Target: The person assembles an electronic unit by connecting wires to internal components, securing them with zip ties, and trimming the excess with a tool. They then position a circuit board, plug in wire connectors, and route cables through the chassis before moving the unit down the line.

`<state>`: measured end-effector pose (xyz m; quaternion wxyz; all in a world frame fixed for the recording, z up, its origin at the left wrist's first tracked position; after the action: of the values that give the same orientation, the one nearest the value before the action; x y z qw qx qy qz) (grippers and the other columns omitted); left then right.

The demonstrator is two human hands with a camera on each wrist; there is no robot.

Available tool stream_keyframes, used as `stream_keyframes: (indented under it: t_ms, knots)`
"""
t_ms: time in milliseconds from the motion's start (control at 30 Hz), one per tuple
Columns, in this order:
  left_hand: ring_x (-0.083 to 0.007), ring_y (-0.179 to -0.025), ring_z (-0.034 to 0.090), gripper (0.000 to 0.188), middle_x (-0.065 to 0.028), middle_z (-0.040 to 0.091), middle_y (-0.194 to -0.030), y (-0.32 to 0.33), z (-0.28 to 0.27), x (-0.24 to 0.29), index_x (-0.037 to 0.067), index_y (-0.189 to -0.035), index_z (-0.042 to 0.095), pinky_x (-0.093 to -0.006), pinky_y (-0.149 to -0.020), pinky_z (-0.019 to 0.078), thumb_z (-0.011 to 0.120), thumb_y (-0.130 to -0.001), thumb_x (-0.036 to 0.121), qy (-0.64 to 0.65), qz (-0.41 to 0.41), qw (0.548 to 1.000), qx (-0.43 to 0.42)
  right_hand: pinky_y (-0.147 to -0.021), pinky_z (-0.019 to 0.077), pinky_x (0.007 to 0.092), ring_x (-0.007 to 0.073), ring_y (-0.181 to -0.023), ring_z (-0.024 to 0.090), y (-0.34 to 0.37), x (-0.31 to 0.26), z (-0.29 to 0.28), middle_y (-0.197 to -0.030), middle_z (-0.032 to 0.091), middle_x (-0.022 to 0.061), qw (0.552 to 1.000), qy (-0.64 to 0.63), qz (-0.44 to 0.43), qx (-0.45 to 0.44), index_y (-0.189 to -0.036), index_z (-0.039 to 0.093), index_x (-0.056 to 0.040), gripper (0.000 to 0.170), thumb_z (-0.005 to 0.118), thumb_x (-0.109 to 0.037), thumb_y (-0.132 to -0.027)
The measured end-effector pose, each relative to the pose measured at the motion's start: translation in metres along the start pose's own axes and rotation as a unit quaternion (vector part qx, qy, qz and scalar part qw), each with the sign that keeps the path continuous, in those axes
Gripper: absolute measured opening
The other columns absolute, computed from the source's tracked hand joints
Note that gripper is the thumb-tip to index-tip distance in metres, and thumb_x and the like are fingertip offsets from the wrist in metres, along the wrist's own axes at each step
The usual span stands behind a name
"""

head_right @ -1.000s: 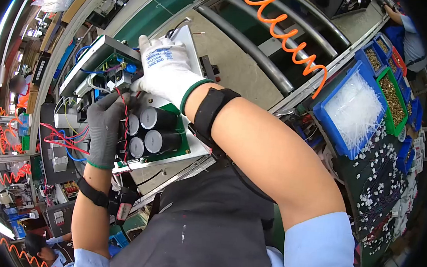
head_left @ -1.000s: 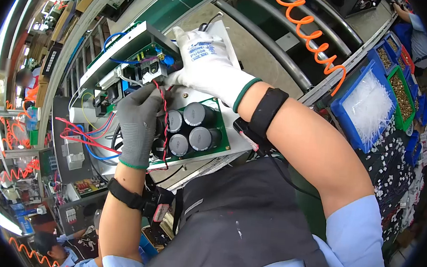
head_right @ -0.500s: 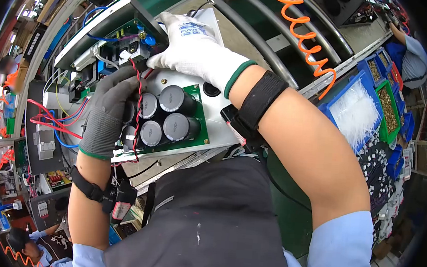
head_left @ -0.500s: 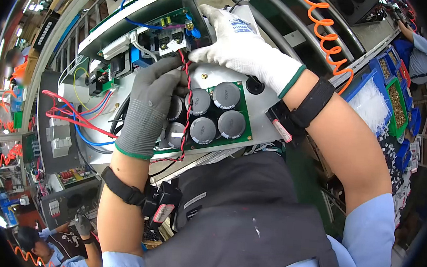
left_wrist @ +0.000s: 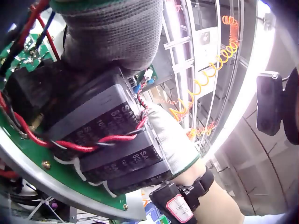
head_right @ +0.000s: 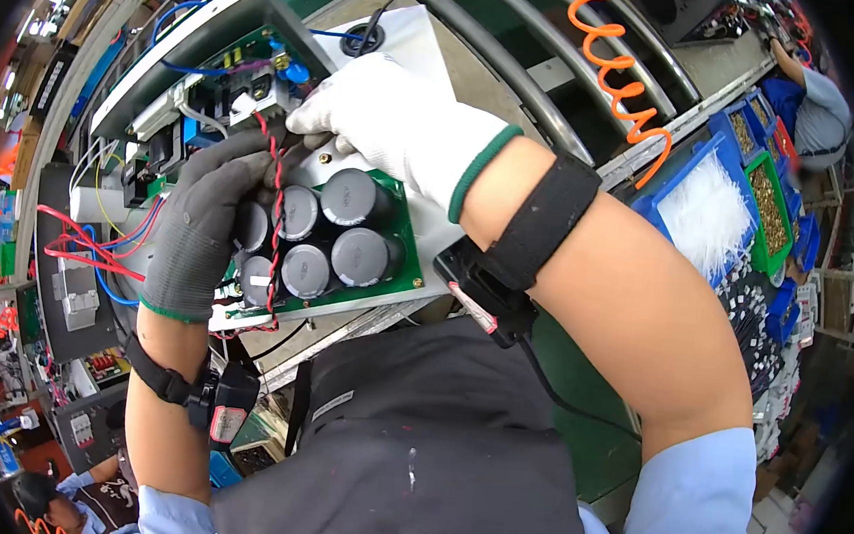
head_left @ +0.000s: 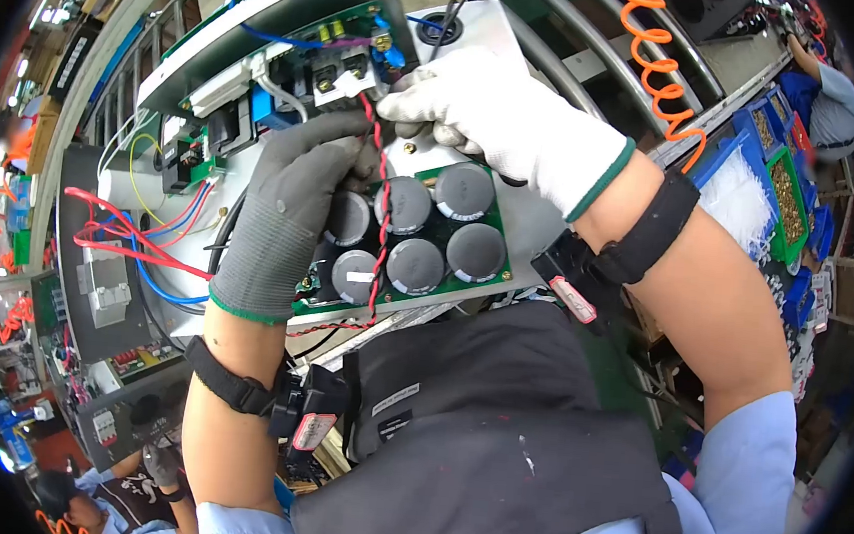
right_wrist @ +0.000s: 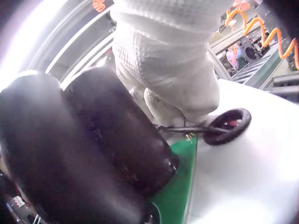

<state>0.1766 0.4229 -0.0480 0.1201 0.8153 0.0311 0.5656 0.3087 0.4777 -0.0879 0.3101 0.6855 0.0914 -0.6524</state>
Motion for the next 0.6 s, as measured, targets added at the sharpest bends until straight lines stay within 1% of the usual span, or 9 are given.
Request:
stream_keyframes:
  t_ms: [33,67,133,267,367,433,467,533,600]
  knots:
    - [-0.0104,-0.067,0.051,0.029,-0.0046,0.059,-0.073,0.0,-0.001,-0.001,-0.009,-0.093,0.063,-0.0232,-0.062,0.0417,0.05,-0.083,0.016,0.014,0.017,1.0,0.021,-0.048,0.0377,0.0228,0.0074,-0.052,0.047,-0.004,0.003,0.001,-0.067,0.06,0.001,0.999,-0.03,-0.008,0.016,-0.081,0.068,-0.0036,0.016,0.069,-0.019,-0.084]
    - [-0.0106,-0.066,0.051,0.03,-0.0057,0.06,-0.074,-0.003,-0.001,-0.001,-0.01,-0.093,0.063,-0.0239,-0.061,0.0422,0.05,-0.082,0.015,-0.03,0.032,0.999,-0.005,-0.051,0.0432,0.0271,0.0122,-0.055,0.052,-0.005,-0.001,0.002,-0.067,0.061,0.005,0.998,-0.059,-0.016,0.032,-0.082,0.07,0.0007,0.017,0.069,-0.017,-0.082]
    - [-0.0114,-0.066,0.055,0.031,-0.0074,0.063,-0.075,-0.006,0.0,-0.008,-0.01,-0.094,0.064,-0.025,-0.061,0.0442,0.049,-0.082,0.015,0.001,0.017,1.0,-0.004,-0.05,0.0427,0.0264,0.0118,-0.056,0.053,0.002,-0.01,0.002,-0.068,0.059,0.0049,0.999,-0.001,-0.024,0.043,-0.085,0.069,0.0002,0.019,0.068,-0.019,-0.083]
    - [-0.013,-0.063,0.061,0.031,-0.0129,0.065,-0.069,0.001,0.003,-0.007,-0.007,-0.097,0.065,-0.029,-0.06,0.0483,0.052,-0.087,0.02,-0.054,0.028,0.995,0.073,-0.05,0.0427,0.0254,0.0112,-0.057,0.055,-0.005,-0.004,0.0,-0.069,0.062,0.0047,0.997,0.053,0.008,0.056,-0.085,0.069,0.0002,0.023,0.068,-0.023,-0.084]
    - [-0.0205,-0.067,0.064,0.031,-0.017,0.064,-0.073,0.005,0.003,-0.011,-0.004,-0.099,0.064,-0.0331,-0.064,0.0492,0.053,-0.088,0.023,-0.06,0.021,0.993,0.096,-0.048,0.0426,0.0218,0.0093,-0.056,0.055,-0.01,0.004,-0.002,-0.068,0.063,0.0039,0.995,0.064,0.036,0.062,-0.086,0.07,-0.0001,0.025,0.066,-0.025,-0.085]
    - [-0.0328,-0.078,0.064,0.033,-0.0214,0.064,-0.081,0.011,0.0,-0.001,-0.002,-0.105,0.061,-0.0391,-0.071,0.0488,0.051,-0.09,0.026,-0.08,0.148,0.977,0.13,-0.048,0.0426,0.0216,0.0092,-0.056,0.054,-0.013,0.009,-0.006,-0.068,0.063,0.004,0.994,0.077,0.036,0.064,-0.085,0.07,-0.0001,0.025,0.066,-0.024,-0.085]
    - [-0.0328,-0.078,0.064,0.033,-0.0214,0.064,-0.081,0.011,-0.004,-0.002,-0.002,-0.105,0.061,-0.0391,-0.071,0.0488,0.051,-0.09,0.026,-0.074,0.149,0.977,0.134,-0.048,0.0426,0.0214,0.0092,-0.055,0.054,-0.016,0.012,-0.008,-0.068,0.063,0.0041,0.994,0.083,0.033,0.069,-0.084,0.07,0.0,0.025,0.065,-0.024,-0.085]
    - [-0.0191,-0.085,0.06,0.045,-0.0152,0.063,-0.098,0.007,-0.001,-0.008,-0.006,-0.124,0.056,-0.0291,-0.077,0.0478,0.054,-0.091,0.025,-0.114,0.096,0.987,0.06,-0.046,0.0422,0.0213,0.0093,-0.052,0.053,-0.02,0.017,-0.011,-0.067,0.062,0.0046,0.994,0.075,0.039,0.066,-0.085,0.07,-0.0005,0.022,0.066,-0.022,-0.085]
    - [-0.0218,-0.084,0.061,0.039,-0.0171,0.064,-0.099,0.007,-0.001,-0.01,-0.006,-0.12,0.057,-0.0314,-0.076,0.0486,0.054,-0.09,0.019,-0.113,0.105,0.985,0.071,-0.044,0.0416,0.0212,0.0094,-0.05,0.053,-0.018,0.016,-0.013,-0.066,0.063,0.0051,0.994,0.052,0.037,0.084,-0.086,0.07,-0.0009,0.019,0.068,-0.019,-0.083]
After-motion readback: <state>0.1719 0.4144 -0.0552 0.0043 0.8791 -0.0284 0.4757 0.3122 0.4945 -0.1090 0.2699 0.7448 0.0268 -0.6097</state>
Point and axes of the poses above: each hand's wrist, its own y-axis away from the middle knuckle, its own z-axis out of the palm, x = y × z, the point moved 7 cm from there along -y, towards the middle knuckle
